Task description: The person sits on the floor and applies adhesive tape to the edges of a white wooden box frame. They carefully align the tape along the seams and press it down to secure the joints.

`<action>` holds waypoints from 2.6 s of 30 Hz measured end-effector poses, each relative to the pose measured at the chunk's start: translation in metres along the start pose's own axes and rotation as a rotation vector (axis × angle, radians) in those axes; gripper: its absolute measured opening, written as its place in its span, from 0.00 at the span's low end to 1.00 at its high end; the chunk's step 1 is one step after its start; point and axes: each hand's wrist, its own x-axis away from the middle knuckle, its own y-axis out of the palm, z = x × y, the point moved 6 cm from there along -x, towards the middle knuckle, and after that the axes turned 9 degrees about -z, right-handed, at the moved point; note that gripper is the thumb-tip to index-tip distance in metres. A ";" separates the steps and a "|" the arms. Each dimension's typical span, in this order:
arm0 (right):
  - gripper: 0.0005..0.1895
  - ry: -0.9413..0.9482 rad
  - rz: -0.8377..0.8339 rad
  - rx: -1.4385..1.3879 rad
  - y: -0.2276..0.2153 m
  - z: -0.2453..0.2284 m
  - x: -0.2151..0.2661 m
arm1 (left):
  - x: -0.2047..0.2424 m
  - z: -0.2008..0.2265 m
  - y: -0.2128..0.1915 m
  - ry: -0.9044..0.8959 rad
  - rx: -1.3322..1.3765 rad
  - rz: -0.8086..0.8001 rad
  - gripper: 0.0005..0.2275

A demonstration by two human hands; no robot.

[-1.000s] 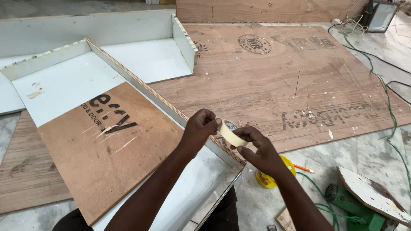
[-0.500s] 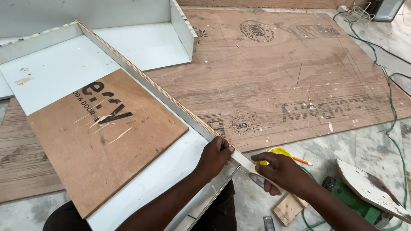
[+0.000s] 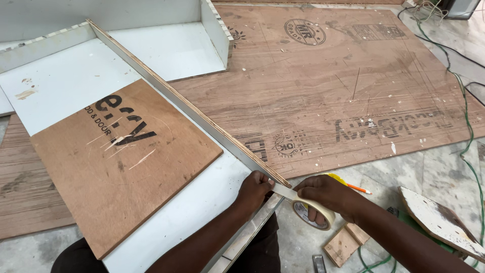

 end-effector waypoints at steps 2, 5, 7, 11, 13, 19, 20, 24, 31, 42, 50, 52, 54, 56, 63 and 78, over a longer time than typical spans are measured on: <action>0.20 -0.004 -0.011 -0.006 0.000 -0.003 -0.001 | -0.002 -0.006 0.000 -0.017 0.004 0.001 0.07; 0.21 -0.029 -0.020 -0.051 0.000 -0.006 -0.005 | -0.005 -0.016 0.001 -0.045 0.027 0.007 0.07; 0.22 -0.069 -0.027 -0.110 0.000 -0.010 -0.007 | -0.008 -0.022 0.001 -0.041 0.082 -0.005 0.07; 0.22 -0.100 -0.076 -0.041 0.002 -0.023 -0.006 | -0.011 -0.024 0.005 -0.054 0.110 -0.050 0.08; 0.22 -0.059 -0.072 -0.008 0.001 -0.026 -0.002 | -0.012 -0.023 0.008 -0.089 0.086 -0.089 0.08; 0.22 -0.095 -0.085 -0.025 0.004 -0.030 0.003 | -0.014 -0.025 0.008 -0.167 -0.012 -0.164 0.13; 0.22 -0.090 -0.082 -0.024 0.004 -0.030 0.002 | -0.015 -0.025 0.005 -0.175 -0.093 -0.129 0.14; 0.21 -0.097 -0.075 -0.032 0.004 -0.029 0.004 | -0.005 -0.014 0.004 0.000 -0.005 -0.058 0.15; 0.23 -0.056 -0.086 -0.060 0.005 -0.023 0.003 | 0.053 0.045 0.005 0.166 -0.440 -0.138 0.18; 0.25 0.008 -0.070 -0.024 0.000 -0.003 0.001 | 0.065 0.062 0.030 0.264 -1.063 0.006 0.18; 0.22 0.100 -0.111 -0.060 0.003 0.011 -0.004 | 0.036 0.048 0.005 0.131 -0.649 -0.106 0.14; 0.20 0.071 -0.117 -0.105 0.004 0.008 -0.003 | 0.026 0.040 0.001 0.077 -0.494 -0.090 0.14; 0.18 0.078 -0.123 -0.091 0.007 0.005 -0.005 | 0.022 0.037 0.000 0.106 -0.354 -0.055 0.13; 0.17 0.065 -0.122 -0.091 0.008 0.005 -0.008 | 0.019 0.034 0.001 0.074 -0.307 -0.042 0.12; 0.16 0.042 -0.084 -0.170 0.009 0.025 -0.023 | 0.014 0.037 0.002 -0.002 -0.331 -0.032 0.14; 0.16 -0.015 -0.107 -0.251 0.011 0.045 -0.044 | 0.031 0.028 0.002 0.116 -0.290 -0.260 0.15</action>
